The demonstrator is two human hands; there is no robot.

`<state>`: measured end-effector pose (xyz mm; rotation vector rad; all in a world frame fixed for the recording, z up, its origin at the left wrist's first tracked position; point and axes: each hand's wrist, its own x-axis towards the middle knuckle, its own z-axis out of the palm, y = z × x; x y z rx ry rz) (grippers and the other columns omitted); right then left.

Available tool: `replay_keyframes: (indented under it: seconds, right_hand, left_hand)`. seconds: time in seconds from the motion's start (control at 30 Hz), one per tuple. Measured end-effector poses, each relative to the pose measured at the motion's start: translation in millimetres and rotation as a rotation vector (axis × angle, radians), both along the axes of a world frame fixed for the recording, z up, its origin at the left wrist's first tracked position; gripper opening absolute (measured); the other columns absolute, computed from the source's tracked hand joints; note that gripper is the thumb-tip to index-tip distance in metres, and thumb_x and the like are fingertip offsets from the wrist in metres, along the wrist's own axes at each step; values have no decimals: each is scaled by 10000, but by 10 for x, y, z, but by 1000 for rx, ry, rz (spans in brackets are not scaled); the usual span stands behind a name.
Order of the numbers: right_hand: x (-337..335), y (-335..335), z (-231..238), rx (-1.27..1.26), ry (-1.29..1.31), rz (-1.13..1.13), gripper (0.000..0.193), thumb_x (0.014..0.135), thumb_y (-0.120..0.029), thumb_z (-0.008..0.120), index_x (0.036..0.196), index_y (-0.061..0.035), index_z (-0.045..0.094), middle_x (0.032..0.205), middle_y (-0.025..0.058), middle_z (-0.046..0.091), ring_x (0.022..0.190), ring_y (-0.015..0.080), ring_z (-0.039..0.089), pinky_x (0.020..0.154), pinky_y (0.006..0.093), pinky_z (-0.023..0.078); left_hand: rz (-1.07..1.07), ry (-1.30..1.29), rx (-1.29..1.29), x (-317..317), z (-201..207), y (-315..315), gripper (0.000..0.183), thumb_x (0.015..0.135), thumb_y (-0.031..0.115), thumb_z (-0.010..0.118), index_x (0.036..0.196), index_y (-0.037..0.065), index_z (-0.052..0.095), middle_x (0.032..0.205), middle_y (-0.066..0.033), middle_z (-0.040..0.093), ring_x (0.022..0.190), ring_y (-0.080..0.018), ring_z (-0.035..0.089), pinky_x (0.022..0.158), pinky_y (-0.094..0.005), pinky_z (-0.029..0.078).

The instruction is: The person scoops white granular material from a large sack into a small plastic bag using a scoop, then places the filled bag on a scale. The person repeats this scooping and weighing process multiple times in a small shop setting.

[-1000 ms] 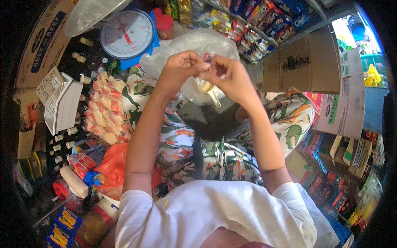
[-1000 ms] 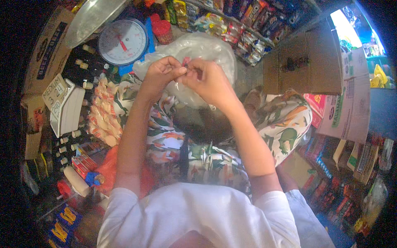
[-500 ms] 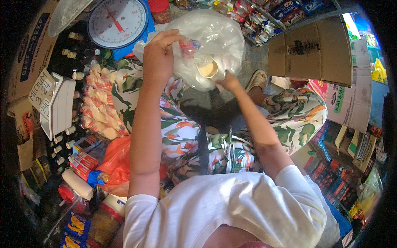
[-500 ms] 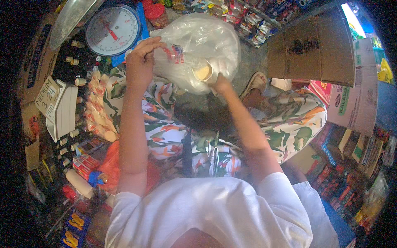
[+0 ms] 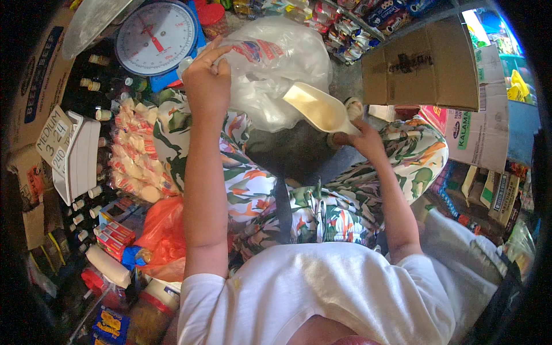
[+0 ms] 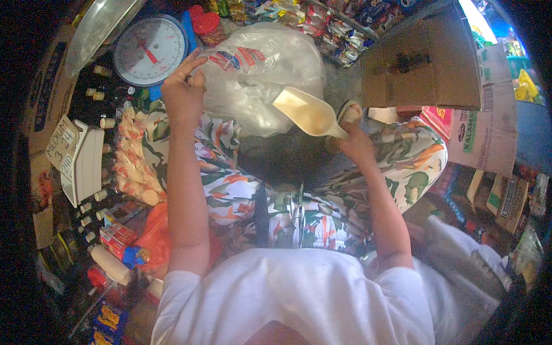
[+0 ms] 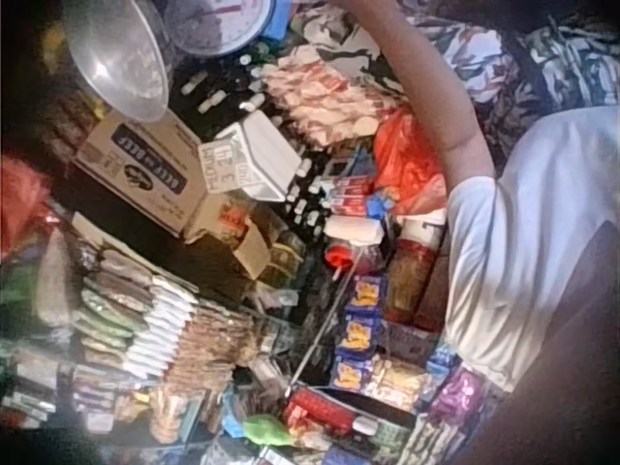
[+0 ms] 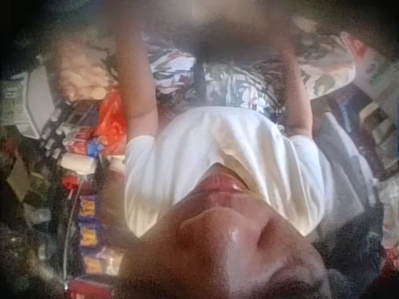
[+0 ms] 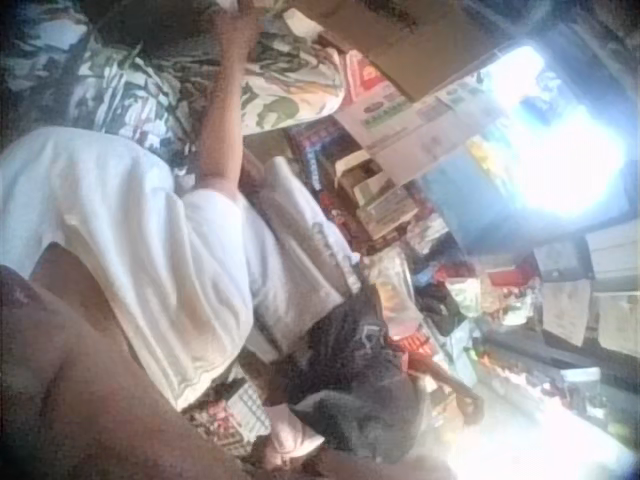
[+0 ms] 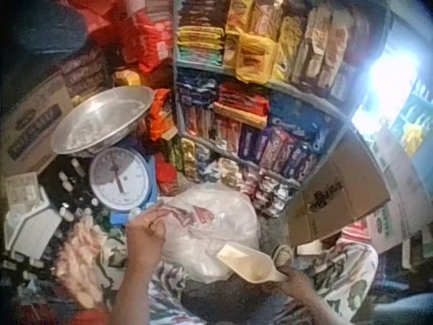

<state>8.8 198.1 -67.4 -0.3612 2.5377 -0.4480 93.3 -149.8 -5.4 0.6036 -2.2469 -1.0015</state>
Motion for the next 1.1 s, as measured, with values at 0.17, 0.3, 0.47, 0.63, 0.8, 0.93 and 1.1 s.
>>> replay_keyframes:
  seconds: [0.17, 0.3, 0.47, 0.63, 0.8, 0.93, 1.1]
  right_hand:
    - [167, 310, 586, -421, -358, -278, 459, 777, -111, 650, 1210, -14, 529, 1183, 142, 575, 1085, 208, 544, 925, 320, 411]
    - [265, -65, 622, -722, -105, -249, 389, 784, -122, 683, 1114, 5, 522, 1033, 74, 575, 946, 154, 530, 840, 286, 420]
    - [226, -1048, 689, -889, 206, -188, 630, 714, -271, 779, 1138, 52, 443, 973, 141, 601, 848, 161, 562, 755, 294, 465]
    - [-85, -1478, 750, -669, 61, -228, 790, 638, -366, 804, 1185, 52, 416, 992, 214, 611, 884, 253, 608, 770, 341, 474]
    - [-206, -1251, 728, -745, 233, -93, 745, 687, -310, 799, 1197, 95, 437, 1004, 125, 615, 892, 161, 572, 787, 289, 455]
    - [-289, -716, 1070, -601, 220, 26, 426, 791, -212, 701, 1092, 55, 563, 1001, 122, 641, 919, 173, 581, 814, 295, 442]
    - [-223, -224, 1531, -485, 105, 82, 407, 769, -144, 702, 1127, 17, 593, 928, 91, 666, 816, 135, 602, 750, 285, 463]
  left_hand:
    - [-44, 54, -99, -14, 87, 165, 362, 700, -26, 496, 1015, 25, 668, 1218, -163, 561, 983, -273, 621, 823, -334, 499]
    - [-155, -114, 43, 21, 52, 369, 373, 695, -26, 498, 1026, 28, 660, 1255, -137, 536, 986, -285, 613, 852, -343, 490]
    - [-290, -95, -97, -20, 32, 620, 425, 683, -58, 497, 1076, 20, 638, 1306, -112, 508, 690, -191, 627, 627, -276, 496]
    - [-469, -54, 275, -52, 121, 598, 461, 677, -68, 520, 1114, 27, 630, 1321, -102, 507, 524, -95, 489, 548, -239, 444]
    - [-414, -128, 425, -67, 57, 438, 464, 667, -39, 591, 1129, 7, 603, 1248, -165, 534, 897, -321, 628, 791, -394, 483]
    - [-283, -205, 247, -116, -67, 400, 430, 669, -34, 588, 1097, -5, 609, 1233, -175, 535, 992, -351, 584, 853, -392, 466]
    - [-205, -190, 73, -156, -114, 396, 412, 678, -8, 592, 1090, -15, 602, 1234, -186, 528, 1101, -345, 525, 947, -376, 425]
